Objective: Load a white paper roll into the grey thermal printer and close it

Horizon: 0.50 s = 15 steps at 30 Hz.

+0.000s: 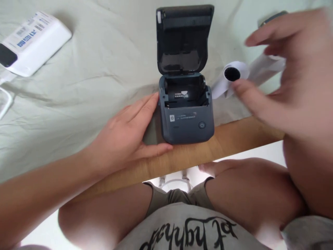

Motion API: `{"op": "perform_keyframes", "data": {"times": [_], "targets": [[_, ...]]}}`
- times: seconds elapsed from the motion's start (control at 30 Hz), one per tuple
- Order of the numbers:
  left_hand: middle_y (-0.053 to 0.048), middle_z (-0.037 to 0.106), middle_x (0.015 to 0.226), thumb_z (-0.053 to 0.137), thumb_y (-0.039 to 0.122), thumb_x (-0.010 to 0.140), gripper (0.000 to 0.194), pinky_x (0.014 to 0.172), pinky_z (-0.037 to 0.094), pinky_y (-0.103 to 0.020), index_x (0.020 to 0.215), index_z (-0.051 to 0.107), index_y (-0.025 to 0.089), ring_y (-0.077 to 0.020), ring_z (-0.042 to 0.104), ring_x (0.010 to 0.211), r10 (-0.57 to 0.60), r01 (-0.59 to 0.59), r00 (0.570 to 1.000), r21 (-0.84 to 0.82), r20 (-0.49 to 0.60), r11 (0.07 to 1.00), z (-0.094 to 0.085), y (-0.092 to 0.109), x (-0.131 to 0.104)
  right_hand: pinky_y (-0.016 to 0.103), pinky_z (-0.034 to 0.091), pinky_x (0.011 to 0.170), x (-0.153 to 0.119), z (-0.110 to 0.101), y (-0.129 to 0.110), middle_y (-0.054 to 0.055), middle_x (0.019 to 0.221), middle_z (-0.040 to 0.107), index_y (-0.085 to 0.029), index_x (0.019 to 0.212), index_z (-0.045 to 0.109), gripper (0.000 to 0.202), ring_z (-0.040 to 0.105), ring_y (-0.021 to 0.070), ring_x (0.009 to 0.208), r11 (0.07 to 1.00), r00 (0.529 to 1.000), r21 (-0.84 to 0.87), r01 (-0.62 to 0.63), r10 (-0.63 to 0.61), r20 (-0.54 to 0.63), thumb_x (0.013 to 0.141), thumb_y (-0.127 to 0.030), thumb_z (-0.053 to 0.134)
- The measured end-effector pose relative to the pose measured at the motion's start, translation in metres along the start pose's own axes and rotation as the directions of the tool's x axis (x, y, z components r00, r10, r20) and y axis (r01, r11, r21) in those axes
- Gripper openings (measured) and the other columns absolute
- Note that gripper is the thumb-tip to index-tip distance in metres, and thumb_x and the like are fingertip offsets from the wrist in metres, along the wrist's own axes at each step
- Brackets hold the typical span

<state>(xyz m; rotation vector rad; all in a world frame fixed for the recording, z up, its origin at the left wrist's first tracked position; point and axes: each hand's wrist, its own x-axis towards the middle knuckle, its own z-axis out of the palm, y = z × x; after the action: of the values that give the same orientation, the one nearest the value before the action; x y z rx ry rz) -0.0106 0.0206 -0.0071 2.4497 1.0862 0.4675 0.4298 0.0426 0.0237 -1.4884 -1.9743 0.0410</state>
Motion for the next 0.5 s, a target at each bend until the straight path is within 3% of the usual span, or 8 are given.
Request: {"op": "perform_keyframes", "data": {"times": [0.17, 0.37, 0.5], "targets": [[-0.008, 0.054, 0.208, 0.061, 0.101, 0.123, 0.113, 0.156, 0.059, -0.067, 0.209, 0.034, 0.033, -0.0491, 0.064, 0.187, 0.036, -0.036, 0.999, 0.04, -0.006, 0.999, -0.001, 0.001, 0.0, 0.068, 0.07, 0.142, -0.015, 0.01, -0.007, 0.009, 0.187, 0.065, -0.043, 0.172, 0.072, 0.058, 0.071, 0.035, 0.174, 0.998, 0.997, -0.004, 0.06, -0.06, 0.043, 0.125, -0.077, 0.071], [-0.003, 0.052, 0.209, 0.056, 0.105, 0.122, 0.113, 0.159, 0.056, -0.068, 0.209, 0.032, 0.037, -0.0481, 0.062, 0.188, 0.015, -0.015, 1.0, 0.036, 0.008, 0.999, 0.0, 0.002, -0.002, 0.068, 0.077, 0.127, 0.011, 0.022, 0.0, 0.012, 0.16, 0.08, -0.048, 0.185, 0.067, 0.076, 0.083, 0.0359, 0.149, 0.963, 0.929, -0.065, 0.262, -0.234, 0.285, 0.121, -0.087, 0.073], [-0.002, 0.052, 0.209, 0.057, 0.106, 0.121, 0.113, 0.159, 0.055, -0.068, 0.209, 0.03, 0.04, -0.0467, 0.06, 0.19, 0.015, -0.015, 1.0, 0.031, 0.01, 0.999, 0.001, 0.002, -0.002, 0.069, 0.077, 0.127, 0.013, 0.019, -0.003, 0.01, 0.16, 0.082, -0.049, 0.185, 0.066, 0.073, 0.086, 0.037, 0.152, 0.967, 0.938, -0.107, 0.23, -0.191, 0.288, 0.122, -0.087, 0.069]]}}
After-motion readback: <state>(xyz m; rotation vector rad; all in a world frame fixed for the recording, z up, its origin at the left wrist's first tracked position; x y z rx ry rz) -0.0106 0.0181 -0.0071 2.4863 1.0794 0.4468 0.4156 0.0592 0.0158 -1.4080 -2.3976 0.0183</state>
